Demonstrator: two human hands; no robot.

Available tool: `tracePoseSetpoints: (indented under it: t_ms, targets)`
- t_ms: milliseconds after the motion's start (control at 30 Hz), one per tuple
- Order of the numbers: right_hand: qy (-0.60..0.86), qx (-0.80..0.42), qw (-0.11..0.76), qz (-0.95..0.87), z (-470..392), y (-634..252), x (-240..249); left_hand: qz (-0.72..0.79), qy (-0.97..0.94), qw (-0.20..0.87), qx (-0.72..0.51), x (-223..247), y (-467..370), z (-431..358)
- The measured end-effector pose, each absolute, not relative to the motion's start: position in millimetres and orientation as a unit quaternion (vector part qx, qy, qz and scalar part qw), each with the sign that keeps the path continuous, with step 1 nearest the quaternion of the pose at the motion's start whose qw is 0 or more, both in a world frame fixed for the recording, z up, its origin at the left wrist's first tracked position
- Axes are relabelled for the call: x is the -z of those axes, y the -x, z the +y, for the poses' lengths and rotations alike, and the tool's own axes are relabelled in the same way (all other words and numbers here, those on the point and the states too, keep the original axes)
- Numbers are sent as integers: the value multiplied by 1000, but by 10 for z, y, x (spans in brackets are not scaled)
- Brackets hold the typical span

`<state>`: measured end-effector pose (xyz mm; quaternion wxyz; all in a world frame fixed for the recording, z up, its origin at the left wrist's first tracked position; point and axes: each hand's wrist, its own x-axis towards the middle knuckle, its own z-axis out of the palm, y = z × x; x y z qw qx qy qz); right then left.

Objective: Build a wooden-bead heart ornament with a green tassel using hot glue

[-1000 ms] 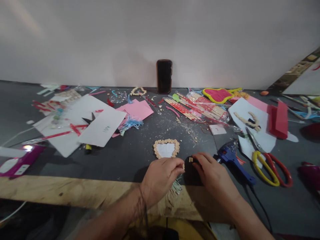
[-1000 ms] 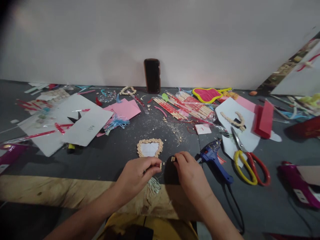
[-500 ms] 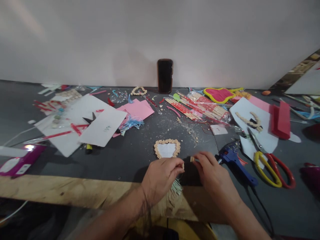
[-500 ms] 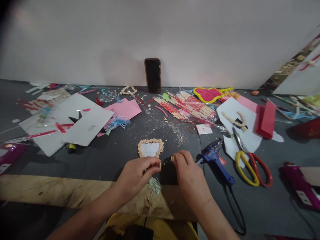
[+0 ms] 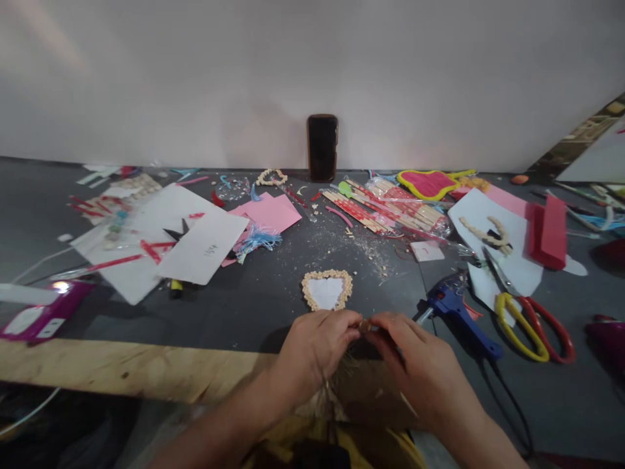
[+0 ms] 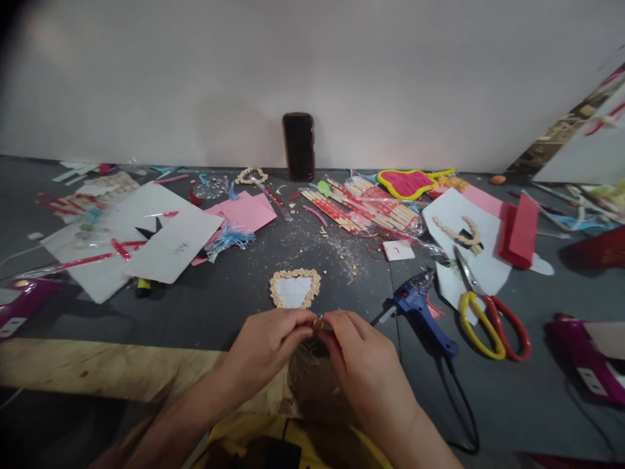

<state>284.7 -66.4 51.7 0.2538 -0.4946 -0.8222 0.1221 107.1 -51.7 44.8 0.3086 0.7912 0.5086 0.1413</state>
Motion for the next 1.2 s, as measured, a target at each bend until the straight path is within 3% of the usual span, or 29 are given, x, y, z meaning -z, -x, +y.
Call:
tracePoseSetpoints:
  t_ms: [300, 567, 800, 1200]
  targets:
    - [528, -259, 275, -761, -700, -2846, -523, 502, -809, 282, -115, -497, -1090, -538]
    - [542, -396, 317, -670, -708, -2842, -454, 432, -841, 249, -211, -388, -1030, -602]
    - [544, -446, 368, -608, -769, -2825, -418, 423, -827, 260, -263, -334, -1006, -643]
    - [546, -437, 379, -606, -838, -2776, -481, 367, -841, 239, -316, -318, -972, -689]
